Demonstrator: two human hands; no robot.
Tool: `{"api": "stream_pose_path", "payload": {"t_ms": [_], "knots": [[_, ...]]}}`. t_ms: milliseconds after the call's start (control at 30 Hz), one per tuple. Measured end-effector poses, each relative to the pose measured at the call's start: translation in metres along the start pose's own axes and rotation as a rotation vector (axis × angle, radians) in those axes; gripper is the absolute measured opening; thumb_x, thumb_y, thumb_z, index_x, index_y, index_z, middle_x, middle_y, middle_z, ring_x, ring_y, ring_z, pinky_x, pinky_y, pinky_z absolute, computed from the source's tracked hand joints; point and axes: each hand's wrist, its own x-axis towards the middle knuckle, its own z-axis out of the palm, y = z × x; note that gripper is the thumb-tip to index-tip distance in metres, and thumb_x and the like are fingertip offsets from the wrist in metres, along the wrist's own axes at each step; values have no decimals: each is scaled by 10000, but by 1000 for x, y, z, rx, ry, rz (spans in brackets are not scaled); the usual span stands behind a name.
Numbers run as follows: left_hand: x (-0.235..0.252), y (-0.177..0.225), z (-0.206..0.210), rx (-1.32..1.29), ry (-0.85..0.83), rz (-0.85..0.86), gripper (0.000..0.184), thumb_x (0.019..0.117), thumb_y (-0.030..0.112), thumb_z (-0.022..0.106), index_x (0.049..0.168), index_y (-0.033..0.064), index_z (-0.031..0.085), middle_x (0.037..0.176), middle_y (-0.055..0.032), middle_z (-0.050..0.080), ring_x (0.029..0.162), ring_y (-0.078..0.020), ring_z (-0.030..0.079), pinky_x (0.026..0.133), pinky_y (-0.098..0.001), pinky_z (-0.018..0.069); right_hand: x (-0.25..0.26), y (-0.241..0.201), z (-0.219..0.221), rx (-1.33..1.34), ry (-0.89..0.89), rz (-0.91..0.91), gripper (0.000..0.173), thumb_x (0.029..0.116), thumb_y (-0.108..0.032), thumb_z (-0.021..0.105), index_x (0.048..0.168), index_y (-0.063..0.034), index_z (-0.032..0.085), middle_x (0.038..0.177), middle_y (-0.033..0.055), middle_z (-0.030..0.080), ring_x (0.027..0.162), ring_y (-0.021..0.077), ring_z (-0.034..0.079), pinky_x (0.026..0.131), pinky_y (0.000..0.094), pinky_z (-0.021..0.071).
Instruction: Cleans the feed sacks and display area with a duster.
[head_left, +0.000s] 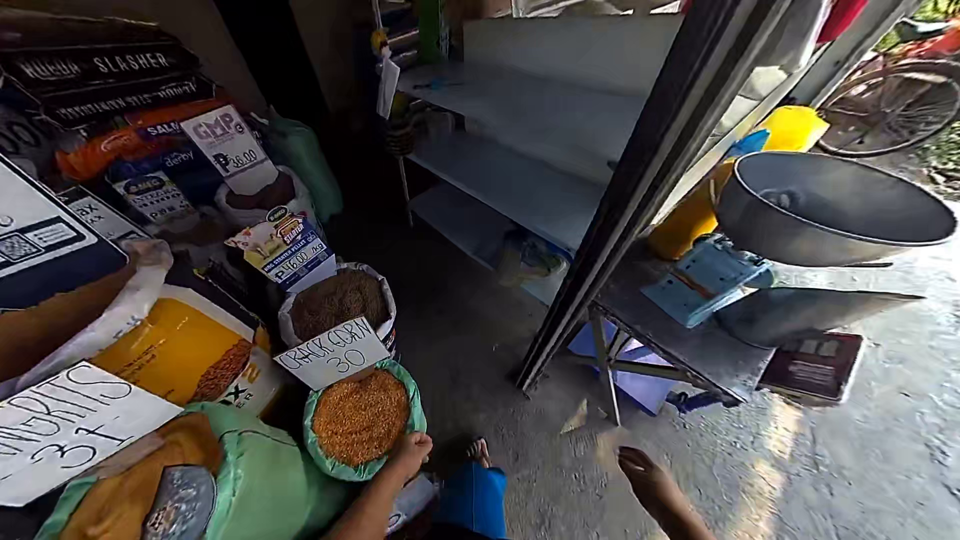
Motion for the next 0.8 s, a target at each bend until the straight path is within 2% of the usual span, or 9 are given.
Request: {"api": "stream_pose_path", "payload": {"t_ms": [100,167,267,400,533,633,700,800], "knots": [[49,43,-33,-148,59,-6,377,1068,231,556,1338,-28,601,1302,-234,646,1160,-340,659,1014,-492,519,82,-129,17,-20,-136,-166,393,1062,-156,549,1417,12,554,1406,237,598,1304,358,592,1129,513,446],[94,83,-56,-163,49,33,387,1068,228,553,1332,-53,588,1285,-259,638,1150,-357,650,1019,-503,512,126,-196,42,-16,-240,-258,399,1062,-155,548,1420,23,551,1407,233,599,1311,336,591,1141,478,448],[154,172,-96,-56,-19,106,405,1074,248,539,1351,-45,582,1272,-256,643,1138,-347,652,1017,-499,509,186,-277,76,11,-454,-300,408,1067,-175,541,1422,28,542,1410,232,596,1306,323,593,1139,461,450],[204,295,-154,220,-148,237,405,1073,276,525,1389,28,581,1315,-216,637,1146,-332,654,1004,-522,515,260,-368,98,-149,-730,-375,425,1059,-196,558,1434,4,544,1422,219,590,1304,319,597,1129,468,457],[258,385,-221,234,-218,416,396,1075,232,541,1393,-2,575,1341,-229,629,1205,-331,640,1060,-506,492,331,-449,89,-104,-681,-369,408,1048,-154,579,1422,5,551,1423,213,591,1305,310,597,1127,458,461],[307,439,-281,137,-143,490,379,1082,206,526,1375,-27,580,1336,-232,630,1216,-304,634,1079,-454,481,399,-503,82,-111,-624,-319,398,1054,-140,569,1413,31,547,1419,231,587,1322,321,580,1140,454,445],[343,463,-326,97,-74,506,377,1084,214,519,1374,-19,584,1332,-218,636,1224,-281,631,1085,-434,478,455,-538,81,-177,-628,-322,407,1058,-156,569,1416,36,541,1419,243,583,1322,334,578,1135,463,445],[404,474,-392,48,49,439,377,1079,245,524,1357,3,606,1301,-194,657,1192,-267,645,1057,-448,497,536,-608,86,-246,-616,-365,399,1065,-152,552,1412,45,545,1414,258,582,1319,352,577,1140,482,438]]}}
